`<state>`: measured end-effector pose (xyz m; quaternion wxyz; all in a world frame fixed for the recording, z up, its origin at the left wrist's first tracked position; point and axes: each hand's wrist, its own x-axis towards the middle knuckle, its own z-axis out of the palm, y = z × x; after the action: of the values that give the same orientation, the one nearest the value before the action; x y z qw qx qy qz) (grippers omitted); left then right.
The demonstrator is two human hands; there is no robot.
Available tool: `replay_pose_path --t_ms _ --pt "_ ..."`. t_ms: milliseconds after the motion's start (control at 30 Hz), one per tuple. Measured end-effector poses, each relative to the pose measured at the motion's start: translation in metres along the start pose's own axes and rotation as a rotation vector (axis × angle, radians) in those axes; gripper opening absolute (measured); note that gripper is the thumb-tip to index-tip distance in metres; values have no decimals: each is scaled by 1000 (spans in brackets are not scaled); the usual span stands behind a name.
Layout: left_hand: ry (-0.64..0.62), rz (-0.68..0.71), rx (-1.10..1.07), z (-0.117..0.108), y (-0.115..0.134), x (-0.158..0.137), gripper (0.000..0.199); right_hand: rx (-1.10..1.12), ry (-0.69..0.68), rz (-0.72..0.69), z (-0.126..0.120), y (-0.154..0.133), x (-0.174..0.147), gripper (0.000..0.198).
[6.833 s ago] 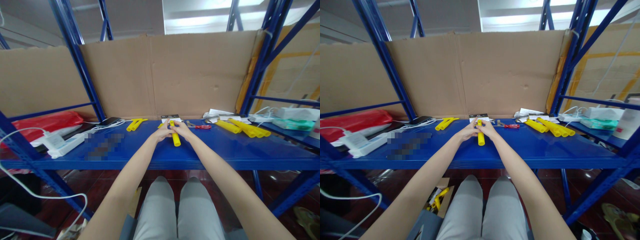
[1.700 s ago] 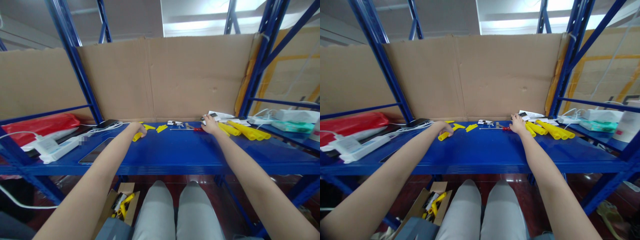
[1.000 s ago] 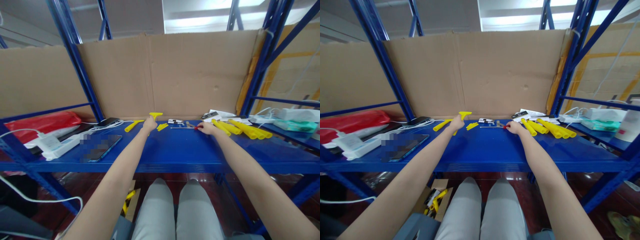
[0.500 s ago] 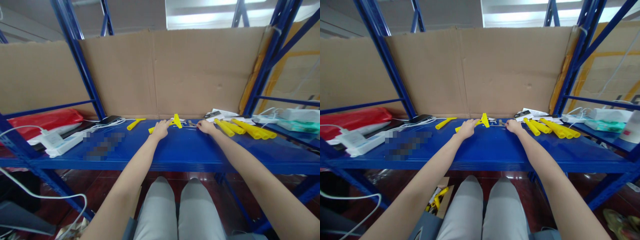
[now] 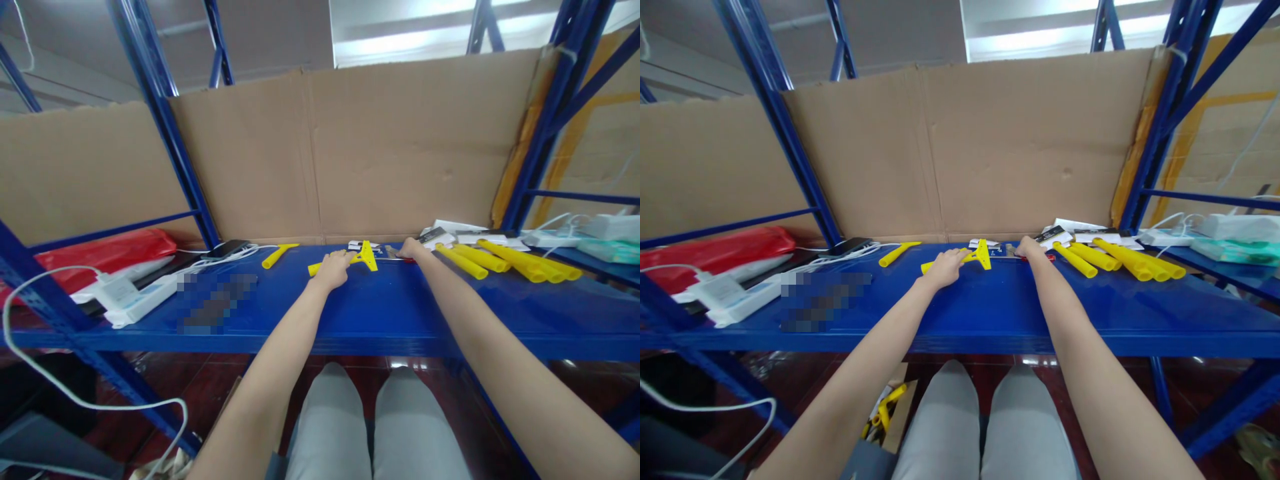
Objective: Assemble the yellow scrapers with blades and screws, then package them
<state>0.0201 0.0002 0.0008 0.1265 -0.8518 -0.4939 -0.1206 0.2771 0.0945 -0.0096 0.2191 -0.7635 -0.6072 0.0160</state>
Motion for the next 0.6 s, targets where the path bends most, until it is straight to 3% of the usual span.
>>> replay_pose_path --t_ms 167,333,467,533,600 --pt "11 11 -32 0 1 0 47 -5 -65 127 -4 -10 -9 41" --pt "16 27 -74 3 -1 1 48 142 108 156 -20 -12 -24 21" --pt "11 30 -89 4 -2 3 48 430 252 135 -31 -12 -33 12" --pt "21 41 -91 5 -3 4 50 643 239 118 -35 -15 -41 8" --pt "32 54 -97 5 -4 5 52 829 101 96 -38 -21 -53 6"
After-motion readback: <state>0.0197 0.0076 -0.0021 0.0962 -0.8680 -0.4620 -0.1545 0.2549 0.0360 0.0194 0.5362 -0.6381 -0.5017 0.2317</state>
